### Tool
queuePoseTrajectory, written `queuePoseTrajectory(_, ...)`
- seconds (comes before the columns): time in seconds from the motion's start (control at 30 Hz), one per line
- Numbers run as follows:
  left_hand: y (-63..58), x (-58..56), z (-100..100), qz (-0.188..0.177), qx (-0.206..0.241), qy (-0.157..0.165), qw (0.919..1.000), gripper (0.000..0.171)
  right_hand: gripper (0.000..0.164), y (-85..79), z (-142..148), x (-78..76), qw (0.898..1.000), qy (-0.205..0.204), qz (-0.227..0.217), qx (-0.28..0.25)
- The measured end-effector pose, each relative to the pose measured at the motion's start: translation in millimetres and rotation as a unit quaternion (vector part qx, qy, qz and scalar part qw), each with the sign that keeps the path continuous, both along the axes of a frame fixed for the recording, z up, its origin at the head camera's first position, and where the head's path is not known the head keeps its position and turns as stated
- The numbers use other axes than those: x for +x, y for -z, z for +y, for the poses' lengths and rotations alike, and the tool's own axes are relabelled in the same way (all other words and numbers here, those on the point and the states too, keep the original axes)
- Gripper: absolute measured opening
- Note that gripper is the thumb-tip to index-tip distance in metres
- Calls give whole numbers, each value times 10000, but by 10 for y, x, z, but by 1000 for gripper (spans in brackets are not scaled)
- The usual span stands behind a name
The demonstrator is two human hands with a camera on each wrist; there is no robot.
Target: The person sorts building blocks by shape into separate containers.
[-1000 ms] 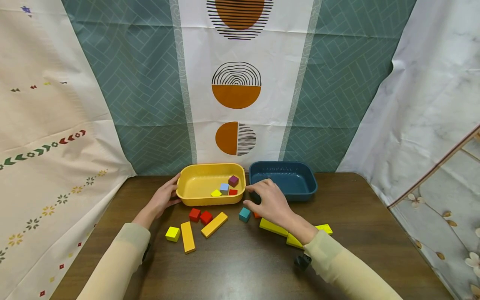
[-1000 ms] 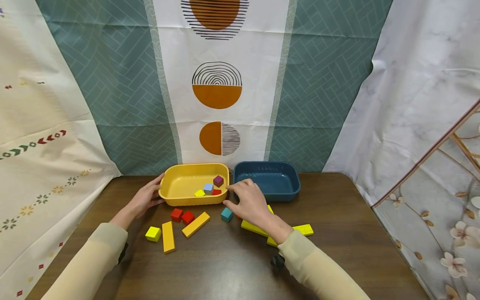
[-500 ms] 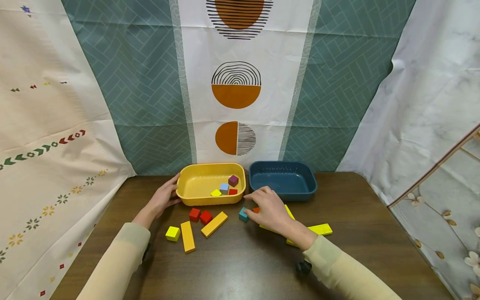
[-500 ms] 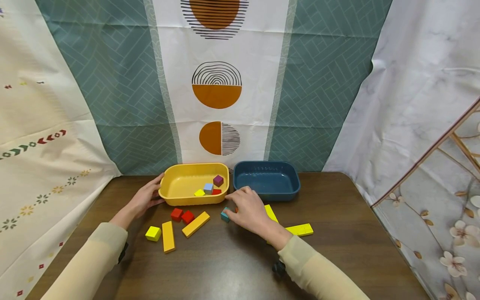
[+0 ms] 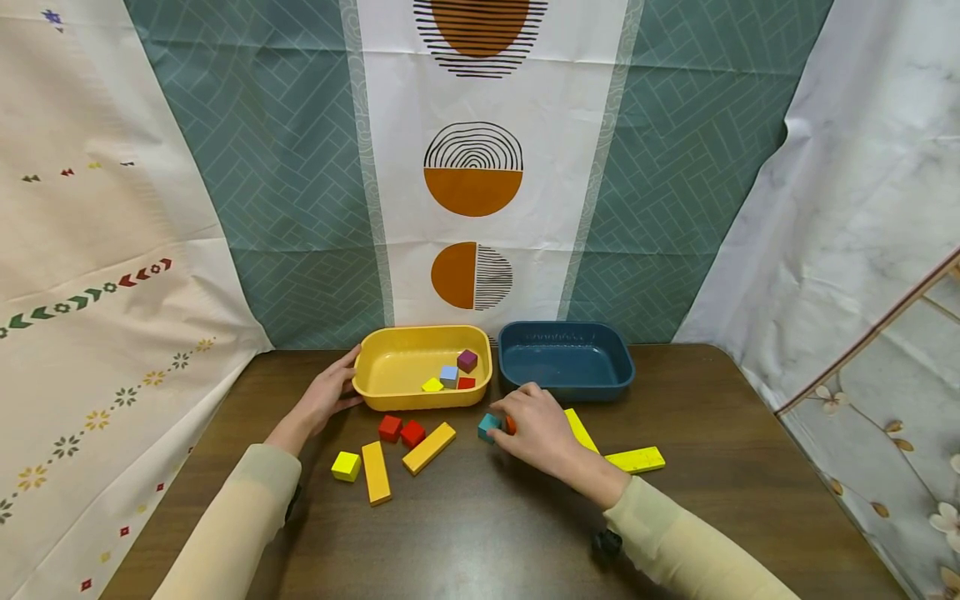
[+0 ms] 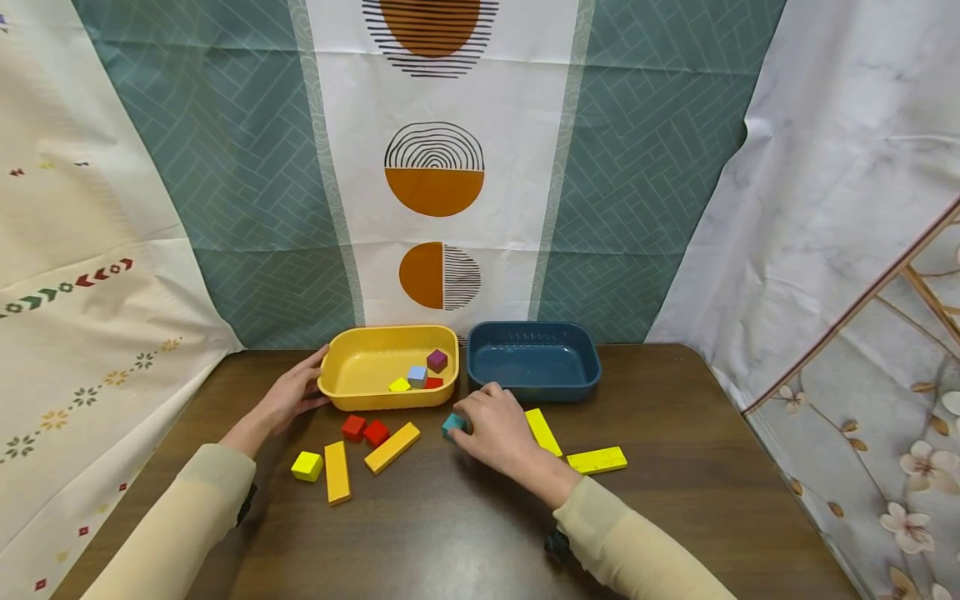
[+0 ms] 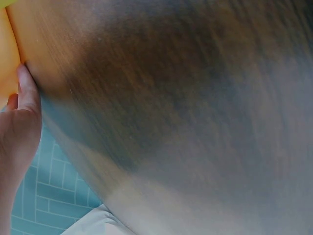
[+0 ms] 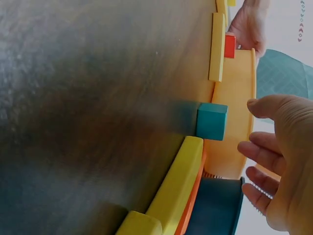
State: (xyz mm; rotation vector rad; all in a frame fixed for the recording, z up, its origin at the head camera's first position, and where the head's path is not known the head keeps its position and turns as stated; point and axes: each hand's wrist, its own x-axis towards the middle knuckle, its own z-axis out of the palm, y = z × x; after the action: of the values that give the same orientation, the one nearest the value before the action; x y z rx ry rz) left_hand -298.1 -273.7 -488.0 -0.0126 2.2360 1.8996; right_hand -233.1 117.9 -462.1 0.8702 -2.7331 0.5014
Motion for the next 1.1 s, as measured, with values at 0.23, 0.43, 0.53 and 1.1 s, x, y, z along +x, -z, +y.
queuePoseTrajectory(0.23,4,4,10,-30,60,-19,10000,58,39,56,-23,5,9991,140,100,377)
queuePoseTrajectory(0.43,9,6,-1,-31,38,-3,10000,58,40,93,-48,10,9978,216,179,604)
queuePoseTrajectory(0.53,10,10,-9,-27,29,22,10000,58,41,107,-60,9,9964,297,201,766)
queuePoseTrajectory(1.1,5,5,10,10,91,32,10000,58,41,159,-120,-22,9922,585,315,1055)
